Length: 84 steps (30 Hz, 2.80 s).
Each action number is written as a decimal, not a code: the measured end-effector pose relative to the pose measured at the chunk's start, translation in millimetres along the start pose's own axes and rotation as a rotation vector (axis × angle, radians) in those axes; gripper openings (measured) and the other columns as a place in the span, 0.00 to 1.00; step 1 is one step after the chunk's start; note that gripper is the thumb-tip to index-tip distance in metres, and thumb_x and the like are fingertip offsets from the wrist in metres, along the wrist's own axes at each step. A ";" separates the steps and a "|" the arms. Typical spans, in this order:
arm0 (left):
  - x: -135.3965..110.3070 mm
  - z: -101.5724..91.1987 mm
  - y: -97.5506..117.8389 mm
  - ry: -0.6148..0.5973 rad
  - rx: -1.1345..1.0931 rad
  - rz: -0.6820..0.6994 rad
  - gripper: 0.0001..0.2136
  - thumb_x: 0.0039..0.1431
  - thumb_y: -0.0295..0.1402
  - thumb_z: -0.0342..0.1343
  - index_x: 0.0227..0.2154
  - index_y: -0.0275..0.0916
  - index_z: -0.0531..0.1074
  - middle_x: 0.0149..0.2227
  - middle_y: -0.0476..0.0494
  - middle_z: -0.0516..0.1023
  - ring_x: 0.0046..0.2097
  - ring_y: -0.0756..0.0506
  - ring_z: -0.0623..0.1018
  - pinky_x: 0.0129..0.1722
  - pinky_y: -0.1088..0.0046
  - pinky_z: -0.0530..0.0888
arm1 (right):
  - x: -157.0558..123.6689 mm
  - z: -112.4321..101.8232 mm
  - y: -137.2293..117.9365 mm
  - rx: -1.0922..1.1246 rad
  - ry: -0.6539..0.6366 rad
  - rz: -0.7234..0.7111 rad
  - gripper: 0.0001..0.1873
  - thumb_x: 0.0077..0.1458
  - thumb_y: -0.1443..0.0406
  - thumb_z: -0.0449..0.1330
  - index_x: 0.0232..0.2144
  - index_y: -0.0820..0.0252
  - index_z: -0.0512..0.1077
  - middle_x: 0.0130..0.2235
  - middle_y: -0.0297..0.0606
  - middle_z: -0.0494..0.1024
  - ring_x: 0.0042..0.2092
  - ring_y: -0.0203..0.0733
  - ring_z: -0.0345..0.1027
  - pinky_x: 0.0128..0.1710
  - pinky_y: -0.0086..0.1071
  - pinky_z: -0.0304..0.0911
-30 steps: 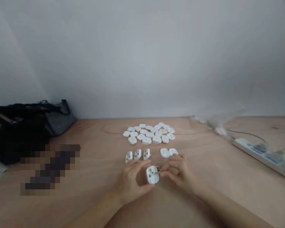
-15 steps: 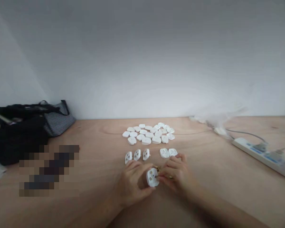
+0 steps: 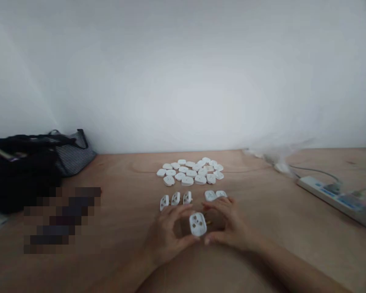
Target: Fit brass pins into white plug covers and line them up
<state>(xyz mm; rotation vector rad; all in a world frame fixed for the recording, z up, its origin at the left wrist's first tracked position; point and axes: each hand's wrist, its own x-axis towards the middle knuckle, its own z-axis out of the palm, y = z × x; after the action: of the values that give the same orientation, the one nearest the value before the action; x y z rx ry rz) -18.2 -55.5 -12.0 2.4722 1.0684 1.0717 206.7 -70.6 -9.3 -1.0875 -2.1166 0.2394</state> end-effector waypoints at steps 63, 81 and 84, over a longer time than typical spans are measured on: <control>4.4 3.4 -3.5 -0.287 -0.068 -0.139 0.04 0.50 0.24 0.58 0.28 0.39 0.74 0.28 0.50 0.74 0.31 0.48 0.74 0.30 0.76 0.70 | 3.9 -0.9 21.0 -0.128 -0.203 0.092 0.21 0.42 0.50 0.65 0.38 0.53 0.72 0.39 0.36 0.75 0.43 0.47 0.62 0.46 0.42 0.48; -1.6 11.4 2.9 -0.004 -0.232 -0.007 0.02 0.56 0.27 0.58 0.31 0.38 0.75 0.30 0.47 0.78 0.33 0.48 0.77 0.34 0.76 0.72 | 3.1 8.9 -0.4 0.017 -0.131 0.018 0.24 0.40 0.48 0.65 0.37 0.53 0.71 0.35 0.34 0.77 0.40 0.46 0.64 0.46 0.43 0.46; -0.6 12.3 4.6 -0.004 -0.257 0.004 0.02 0.54 0.27 0.59 0.30 0.38 0.76 0.29 0.47 0.78 0.32 0.48 0.77 0.33 0.76 0.72 | 2.7 9.1 -2.4 0.016 -0.103 0.006 0.23 0.41 0.48 0.65 0.37 0.53 0.71 0.35 0.34 0.77 0.39 0.45 0.65 0.47 0.44 0.45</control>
<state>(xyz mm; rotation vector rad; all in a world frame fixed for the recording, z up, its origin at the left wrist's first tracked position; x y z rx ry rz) -7.3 -58.3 -18.7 2.2725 0.8648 1.1273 198.0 -68.6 -13.2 -1.0930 -2.1988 0.3214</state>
